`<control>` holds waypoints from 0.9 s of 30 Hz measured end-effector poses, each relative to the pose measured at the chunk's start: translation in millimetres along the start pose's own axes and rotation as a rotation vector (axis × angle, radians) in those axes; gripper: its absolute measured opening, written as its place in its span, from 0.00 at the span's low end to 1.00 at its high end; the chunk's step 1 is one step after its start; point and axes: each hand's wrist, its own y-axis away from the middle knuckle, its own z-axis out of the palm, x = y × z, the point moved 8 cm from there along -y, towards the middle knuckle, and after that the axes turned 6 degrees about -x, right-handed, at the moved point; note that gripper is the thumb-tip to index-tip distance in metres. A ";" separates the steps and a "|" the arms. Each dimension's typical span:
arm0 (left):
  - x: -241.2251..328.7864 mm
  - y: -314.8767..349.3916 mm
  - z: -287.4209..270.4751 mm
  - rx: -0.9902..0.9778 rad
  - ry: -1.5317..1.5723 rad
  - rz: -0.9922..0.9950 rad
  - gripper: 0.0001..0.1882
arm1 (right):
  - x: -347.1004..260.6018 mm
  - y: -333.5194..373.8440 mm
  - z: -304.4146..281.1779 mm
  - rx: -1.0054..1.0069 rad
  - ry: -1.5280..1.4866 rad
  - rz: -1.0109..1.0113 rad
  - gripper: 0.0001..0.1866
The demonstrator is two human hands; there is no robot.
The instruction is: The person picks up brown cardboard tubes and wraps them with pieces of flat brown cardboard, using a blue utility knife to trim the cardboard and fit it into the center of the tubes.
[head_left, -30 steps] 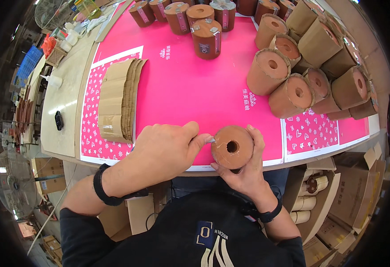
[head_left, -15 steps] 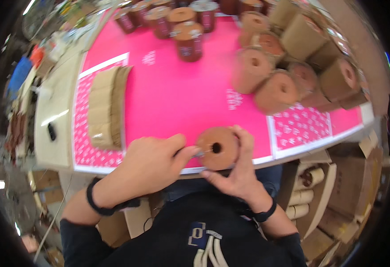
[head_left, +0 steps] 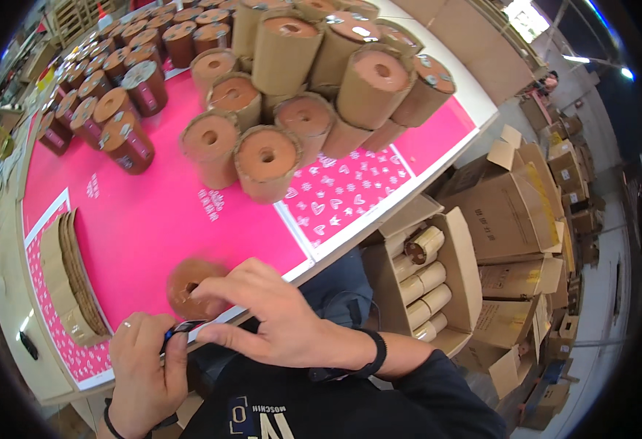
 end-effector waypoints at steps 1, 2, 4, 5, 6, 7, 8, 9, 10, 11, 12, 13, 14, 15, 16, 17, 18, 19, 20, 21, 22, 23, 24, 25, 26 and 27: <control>2.5 -0.8 -3.0 0.002 0.009 0.024 0.05 | -0.5 0.0 2.8 -0.011 0.003 -0.066 0.10; -1.1 -3.0 2.8 -0.123 0.053 -0.024 0.10 | -1.4 1.2 4.0 -0.023 0.007 -0.131 0.11; 15.2 -2.0 -8.4 -0.051 0.053 0.031 0.04 | -5.7 1.5 12.6 -0.029 0.072 -0.182 0.10; 14.8 2.0 -12.1 -0.037 0.043 0.028 0.04 | -10.7 1.3 15.4 -0.034 0.134 -0.219 0.10; 7.4 6.0 -10.0 -0.087 0.058 -0.005 0.08 | -14.0 1.0 14.5 -0.027 0.181 -0.237 0.10; 0.2 11.8 -8.0 -0.135 0.072 -0.042 0.13 | -16.1 0.8 15.3 -0.024 0.180 -0.249 0.10; -6.6 10.1 -1.2 -0.144 0.074 -0.022 0.13 | -11.9 2.3 12.6 0.021 0.228 -0.239 0.08; -22.1 8.5 1.3 -0.053 0.090 -0.096 0.08 | -7.7 3.2 9.1 0.064 0.274 -0.229 0.07; -37.6 7.7 2.2 0.037 0.107 -0.170 0.06 | -3.2 3.1 4.3 0.079 0.285 -0.221 0.07; -45.0 12.6 1.3 0.044 0.102 -0.178 0.06 | -1.5 0.4 0.9 0.078 0.269 -0.203 0.08; -60.5 21.1 -4.0 0.124 0.244 -0.273 0.08 | -0.7 0.3 -2.4 0.079 0.252 -0.186 0.10; -76.0 30.5 -7.1 0.201 0.386 -0.364 0.09 | -2.7 3.2 -5.3 0.079 0.247 -0.190 0.10; -84.2 35.5 -6.7 0.232 0.423 -0.357 0.12 | -5.1 6.0 2.4 -0.069 0.198 -0.219 0.12; -86.8 37.3 -7.7 0.232 0.422 -0.358 0.12 | -6.5 9.4 11.4 -0.216 0.151 -0.245 0.14; -91.0 38.7 -5.5 0.206 0.441 -0.393 0.11 | -8.7 16.5 23.0 -0.332 0.169 -0.276 0.17; -94.7 40.2 -2.7 0.179 0.461 -0.427 0.11 | -3.0 26.8 35.8 -0.514 0.170 -0.236 0.16; -97.3 41.5 -1.6 0.181 0.460 -0.429 0.11 | 5.3 33.6 40.9 -0.662 0.185 -0.110 0.12; -101.3 42.5 2.9 0.181 0.507 -0.439 0.10 | 12.7 42.1 45.9 -0.808 0.199 0.019 0.08; -104.7 43.0 7.0 0.181 0.554 -0.450 0.10 | 10.1 42.2 46.0 -0.810 0.199 0.016 0.08; -105.8 40.9 8.6 0.183 0.553 -0.449 0.10 | 7.4 35.1 35.0 -0.645 0.332 -0.009 0.08; -106.3 37.1 12.2 0.167 0.630 -0.444 0.09 | 2.8 29.2 23.6 -0.477 0.459 -0.036 0.10; -106.7 33.5 16.5 0.151 0.706 -0.438 0.09 | 0.6 23.7 25.5 -0.478 0.458 -0.041 0.10; -107.4 30.6 19.5 0.154 0.701 -0.437 0.09 | -11.5 11.3 21.4 -0.342 0.453 -0.131 0.13; -111.3 25.3 29.9 0.162 0.910 -0.462 0.09 | -22.0 1.7 18.3 -0.199 0.452 -0.219 0.16; -113.6 21.3 39.9 0.169 1.118 -0.484 0.11 | -19.9 -2.4 27.9 -0.160 0.458 -0.278 0.17; -112.4 17.4 43.8 0.171 1.115 -0.476 0.11 | -13.4 -7.0 36.0 -0.155 0.462 -0.283 0.17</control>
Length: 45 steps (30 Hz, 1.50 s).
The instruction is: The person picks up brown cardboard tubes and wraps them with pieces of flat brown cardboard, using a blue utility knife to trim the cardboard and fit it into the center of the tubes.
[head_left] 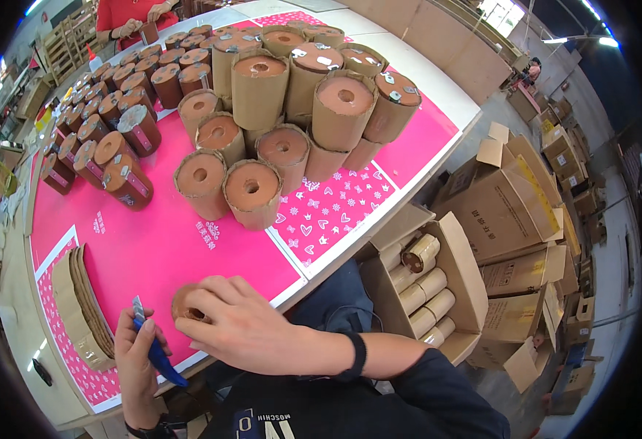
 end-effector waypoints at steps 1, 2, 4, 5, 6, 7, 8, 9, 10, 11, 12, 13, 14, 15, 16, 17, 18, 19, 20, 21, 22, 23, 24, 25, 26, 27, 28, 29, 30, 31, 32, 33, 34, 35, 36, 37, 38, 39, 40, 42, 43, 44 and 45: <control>-5.5 -1.6 6.2 0.012 0.087 -0.030 0.12 | 2.1 -2.8 7.0 0.013 0.003 -0.018 0.17; -10.9 -4.1 10.1 0.023 0.175 -0.060 0.13 | 3.7 -4.8 13.2 0.027 0.006 -0.036 0.17; -16.2 -3.9 12.5 0.018 0.195 -0.065 0.15 | 9.8 -6.0 18.2 0.049 -0.059 -0.001 0.15; -16.5 -3.4 15.8 0.012 0.201 -0.070 0.15 | 10.4 -6.3 17.2 0.051 -0.079 -0.007 0.14; -17.7 -2.4 17.6 0.007 0.206 -0.076 0.15 | 10.5 -6.3 17.1 0.054 -0.102 -0.012 0.13; -20.1 -2.9 18.1 0.003 0.218 -0.069 0.15 | 12.3 -5.9 18.1 0.058 -0.102 -0.011 0.13; -22.4 -3.2 19.4 0.000 0.214 -0.068 0.15 | 15.1 -5.3 19.7 0.069 -0.098 -0.010 0.12; -24.1 -4.4 21.3 -0.006 0.229 -0.072 0.15 | 16.8 -5.7 20.1 0.084 -0.093 -0.007 0.10; -25.5 -5.8 23.3 -0.012 0.245 -0.075 0.14 | 16.2 -7.0 19.9 0.091 -0.089 -0.003 0.10; -26.2 -7.7 25.2 -0.021 0.239 -0.075 0.14 | 14.4 -8.6 19.0 0.102 -0.063 0.000 0.09; -27.0 -9.6 26.5 -0.028 0.249 -0.076 0.14 | 13.5 -10.1 18.9 0.112 -0.038 0.003 0.08; -27.2 -11.2 27.7 -0.036 0.259 -0.076 0.13 | 13.9 -10.8 19.5 0.119 -0.034 0.007 0.08; -26.5 -12.1 28.8 -0.044 0.255 -0.076 0.13 | 13.9 -11.3 20.7 0.118 0.002 0.014 0.08; -26.7 -11.9 28.8 -0.047 0.234 -0.088 0.12 | 13.9 -12.5 22.3 0.114 0.036 0.018 0.08; -27.0 -11.9 28.6 -0.049 0.214 -0.100 0.12 | 14.5 -14.1 23.2 0.116 0.037 0.020 0.08; -26.6 -13.5 29.6 -0.049 0.214 -0.101 0.12 | 14.4 -16.2 22.6 0.137 0.068 0.014 0.07; -25.8 -13.8 29.3 -0.033 0.222 -0.100 0.11 | 11.5 -18.9 23.8 0.152 0.091 0.003 0.07; -24.1 -2.4 22.8 0.038 0.219 -0.093 0.11 | 9.5 -18.5 22.8 0.143 0.050 -0.016 0.07; -22.3 0.9 25.4 0.028 0.215 -0.095 0.11 | 13.6 -15.3 15.1 0.132 0.003 -0.037 0.07; -24.1 -0.4 23.9 0.038 0.224 -0.081 0.12 | 19.4 -12.6 5.2 0.162 0.001 -0.036 0.07; -22.1 -3.4 26.9 0.008 0.205 -0.072 0.12 | 29.9 -7.0 -3.7 0.187 -0.005 -0.034 0.07; -22.9 -5.8 28.3 0.003 0.161 -0.084 0.11 | 46.3 2.4 -8.7 0.251 0.052 0.049 0.06; -26.5 -11.4 28.4 -0.025 0.122 -0.089 0.10 | 55.6 5.6 -18.5 0.250 0.020 0.087 0.06; -22.6 -10.2 25.8 -0.029 0.031 -0.089 0.12 | 60.2 6.3 -23.6 0.178 -0.004 0.183 0.08; -20.5 -9.3 20.1 -0.016 -0.062 -0.022 0.12 | 60.6 7.8 -25.4 0.098 -0.049 0.191 0.10; -12.8 -6.1 16.5 -0.024 -0.194 -0.004 0.11 | 61.8 12.7 -21.0 -0.027 -0.092 0.232 0.24; -5.7 -4.5 16.3 -0.043 -0.324 0.011 0.12 | 54.5 12.0 -17.3 -0.042 -0.110 0.213 0.24; 4.6 -2.6 11.5 -0.016 -0.323 0.004 0.12 | 47.8 10.6 -10.5 -0.089 -0.167 0.190 0.35; 22.5 -0.9 17.3 -0.064 -0.572 0.053 0.14 | 44.1 12.3 -5.4 -0.132 -0.218 0.178 0.45; 32.4 0.1 23.3 -0.115 -0.821 0.101 0.16 | 46.7 16.5 9.6 -0.260 -0.217 0.165 0.58; 32.5 -2.1 23.2 -0.105 -0.821 0.093 0.16 | 48.3 18.3 17.4 -0.268 -0.225 0.159 0.58; 45.9 -0.9 26.8 -0.053 -0.966 0.257 0.17 | 52.3 18.6 25.0 -0.256 -0.279 0.194 0.56; 58.2 2.3 32.7 -0.004 -1.110 0.423 0.18 | 55.4 19.1 30.5 -0.242 -0.331 0.231 0.55; 61.1 1.0 33.1 0.002 -1.115 0.415 0.18 | 54.9 19.4 34.2 -0.246 -0.340 0.226 0.55; 61.4 -2.1 35.7 -0.020 -1.177 0.384 0.19 | 58.6 21.2 37.3 -0.244 -0.373 0.262 0.54; 60.5 -5.7 37.8 -0.045 -1.238 0.354 0.19 | 62.2 22.8 39.7 -0.241 -0.405 0.298 0.53; 60.9 -9.4 38.5 -0.047 -1.241 0.350 0.19 | 62.8 23.1 40.8 -0.240 -0.410 0.300 0.53; 59.6 -13.7 39.9 -0.062 -1.268 0.326 0.19 | 63.1 23.1 39.7 -0.228 -0.402 0.296 0.53; 57.7 -16.0 40.5 -0.079 -1.295 0.302 0.20 | 63.2 23.0 38.6 -0.217 -0.393 0.293 0.52; 55.5 -13.2 41.5 -0.162 -1.286 0.327 0.20 | 63.3 22.3 38.2 -0.216 -0.389 0.287 0.52; 53.9 -10.6 44.2 -0.241 -1.273 0.353 0.21 | 62.7 21.9 37.9 -0.217 -0.380 0.278 0.52; 56.7 -8.7 42.4 -0.245 -1.273 0.351 0.21 | 62.6 21.8 37.5 -0.216 -0.382 0.281 0.52; 57.2 -5.1 45.4 -0.327 -1.282 0.337 0.21 | 62.1 21.2 37.1 -0.221 -0.386 0.278 0.52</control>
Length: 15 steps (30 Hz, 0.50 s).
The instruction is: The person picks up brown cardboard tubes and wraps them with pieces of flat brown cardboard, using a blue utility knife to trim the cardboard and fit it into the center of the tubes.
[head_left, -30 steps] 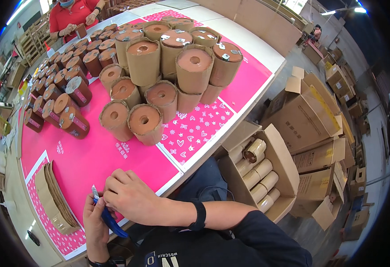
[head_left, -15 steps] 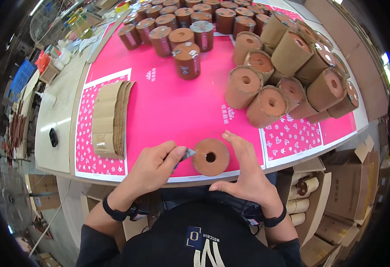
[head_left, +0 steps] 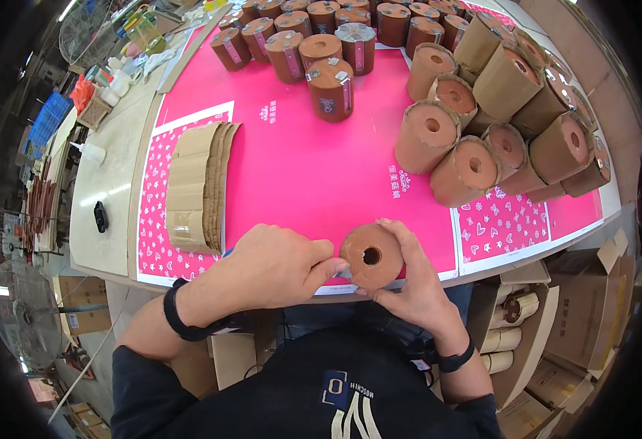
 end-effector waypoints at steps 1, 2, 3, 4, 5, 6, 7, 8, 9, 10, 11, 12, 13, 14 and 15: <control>3.4 0.7 2.6 -0.069 0.002 0.035 0.21 | -0.5 -0.1 0.1 -0.006 -0.003 -0.003 0.52; 1.3 -1.6 2.9 -0.069 0.003 0.032 0.21 | -0.4 0.1 0.2 -0.009 -0.004 -0.003 0.52; -5.1 -5.1 -3.5 0.025 -0.025 -0.003 0.21 | 0.2 -0.1 -0.1 0.003 -0.025 -0.001 0.51; -9.4 -6.3 -9.9 0.118 -0.053 -0.038 0.21 | 0.8 -0.2 -0.5 0.016 -0.046 0.000 0.51; -9.3 -7.1 -9.0 0.118 -0.054 -0.039 0.21 | 0.9 -0.6 0.2 0.016 -0.047 0.000 0.51; -10.9 -8.1 -8.8 0.127 -0.061 -0.077 0.21 | 1.0 -0.4 0.0 0.019 -0.039 -0.002 0.51; -13.2 -8.3 -9.1 0.136 -0.068 -0.114 0.21 | 0.9 -0.5 -0.2 0.023 -0.032 -0.004 0.50; -12.5 -8.0 -9.7 0.135 -0.070 -0.112 0.21 | 0.5 -1.2 -0.1 0.025 -0.032 -0.003 0.50; -12.3 -7.1 -8.7 0.115 -0.071 -0.134 0.21 | -0.9 -1.2 -0.3 0.026 -0.021 -0.013 0.50; -12.5 -6.1 -7.0 0.095 -0.073 -0.155 0.21 | -2.2 -1.1 -0.6 0.028 -0.010 -0.023 0.50; -11.4 -4.4 -5.1 0.094 -0.074 -0.157 0.21 | -2.4 -0.5 -0.6 0.027 -0.012 -0.024 0.50; -10.7 -1.3 -3.8 0.092 -0.070 -0.150 0.21 | -3.6 -1.9 -0.2 0.030 -0.016 -0.031 0.50; -10.1 1.8 -2.8 0.090 -0.066 -0.143 0.20 | -5.0 -2.9 0.3 0.032 -0.020 -0.040 0.50; -9.9 3.6 -2.2 0.096 -0.073 -0.153 0.20 | -6.1 -0.3 -0.2 0.028 -0.024 -0.052 0.50; -8.5 3.7 0.3 0.068 -0.061 -0.131 0.20 | -4.7 2.6 0.7 0.007 0.026 -0.041 0.51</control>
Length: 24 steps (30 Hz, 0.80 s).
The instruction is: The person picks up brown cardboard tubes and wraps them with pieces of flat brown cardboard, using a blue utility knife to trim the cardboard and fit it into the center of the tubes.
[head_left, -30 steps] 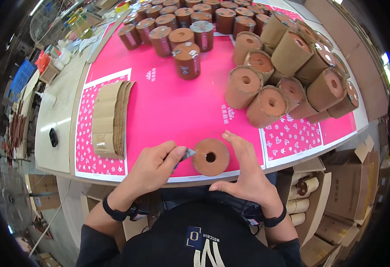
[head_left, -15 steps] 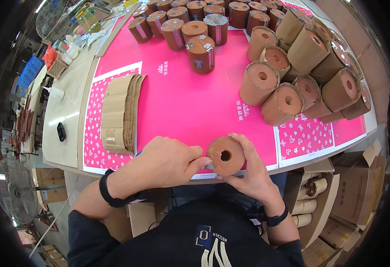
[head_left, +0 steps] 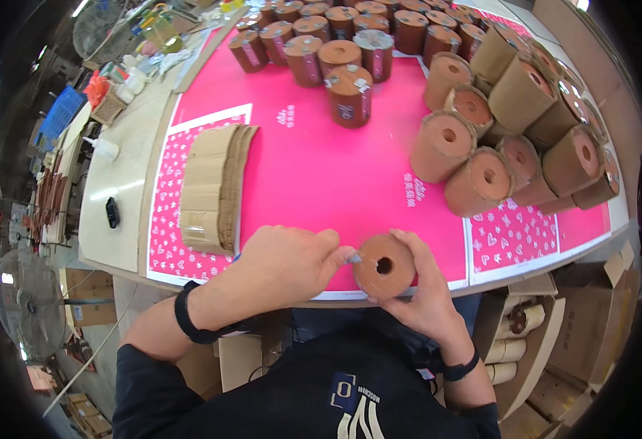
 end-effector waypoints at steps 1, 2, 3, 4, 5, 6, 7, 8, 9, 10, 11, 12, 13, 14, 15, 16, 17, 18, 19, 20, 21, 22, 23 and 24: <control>1.7 0.7 2.4 -0.028 0.012 0.022 0.20 | 1.4 1.9 2.3 -0.021 0.050 0.010 0.53; 0.7 2.1 1.7 -0.019 0.001 0.007 0.20 | 0.5 2.1 5.1 -0.026 0.043 -0.009 0.53; 4.1 2.2 7.0 -0.069 0.034 0.030 0.20 | 2.7 4.7 3.0 0.021 0.020 0.012 0.51; 7.8 3.0 13.1 -0.119 0.068 0.054 0.19 | 4.8 5.8 1.0 0.068 -0.003 0.034 0.50; 12.4 5.7 17.6 -0.126 0.097 0.082 0.18 | 5.0 5.1 0.4 0.093 -0.030 0.037 0.50; 15.0 5.9 17.7 -0.130 0.101 0.086 0.18 | 5.8 6.2 0.7 0.094 -0.029 0.044 0.50; 15.4 6.0 13.1 -0.104 0.103 0.059 0.18 | 4.5 5.3 0.9 0.108 -0.003 0.026 0.50; 14.7 5.3 8.6 -0.078 0.107 0.035 0.18 | 3.4 3.9 1.3 0.123 0.024 0.009 0.50; 13.0 3.5 -1.9 0.007 0.098 0.043 0.18 | 4.4 3.9 1.6 0.125 0.033 0.030 0.50; 6.1 1.0 -8.5 0.057 0.012 0.013 0.19 | 1.3 2.2 1.8 0.135 0.021 -0.002 0.50; -1.0 -0.8 -9.7 0.059 0.021 -0.016 0.20 | -1.5 3.0 1.4 0.146 0.009 -0.033 0.50; -7.9 -3.5 -10.8 0.065 0.022 -0.050 0.20 | 0.1 1.2 1.9 0.150 0.015 -0.022 0.50; -5.4 -5.0 -9.6 0.060 0.028 -0.040 0.20 | 0.9 0.0 3.0 0.141 0.009 -0.023 0.50; -3.1 -5.4 -5.4 0.012 0.008 -0.055 0.21 | 1.5 0.6 3.1 0.132 0.002 -0.026 0.51; -2.3 -3.8 -2.3 -0.033 -0.017 -0.074 0.21 | 1.7 0.9 2.9 0.136 0.003 -0.024 0.51; 0.5 -1.1 -1.1 -0.034 -0.019 -0.071 0.21 | 1.4 0.9 3.0 0.135 0.010 -0.027 0.51; 5.3 1.9 0.7 -0.037 0.001 -0.045 0.21 | 1.0 0.6 3.2 0.134 0.017 -0.031 0.51; 9.6 3.4 2.5 -0.041 0.025 -0.020 0.21 | 1.6 1.6 3.2 0.136 0.018 -0.029 0.51; 10.6 3.2 2.2 -0.043 0.025 -0.018 0.21 | 1.9 2.3 2.8 0.142 0.015 -0.032 0.51; 10.5 3.0 -0.3 -0.022 0.018 -0.022 0.22 | 1.9 2.7 2.3 0.149 0.012 -0.036 0.51; 10.1 3.4 -3.0 0.000 0.011 -0.030 0.22 | 1.5 2.8 2.0 0.148 0.011 -0.037 0.51; 7.7 1.0 -2.3 0.000 0.010 -0.030 0.22 | 0.9 2.6 1.6 0.148 0.006 -0.039 0.51; 1.9 -2.9 -1.9 0.020 0.026 -0.046 0.22 | 0.6 2.9 1.2 0.148 0.001 -0.042 0.51; -2.0 -5.8 -3.3 0.040 0.040 -0.059 0.22 | 1.1 2.9 0.8 0.152 0.001 -0.043 0.51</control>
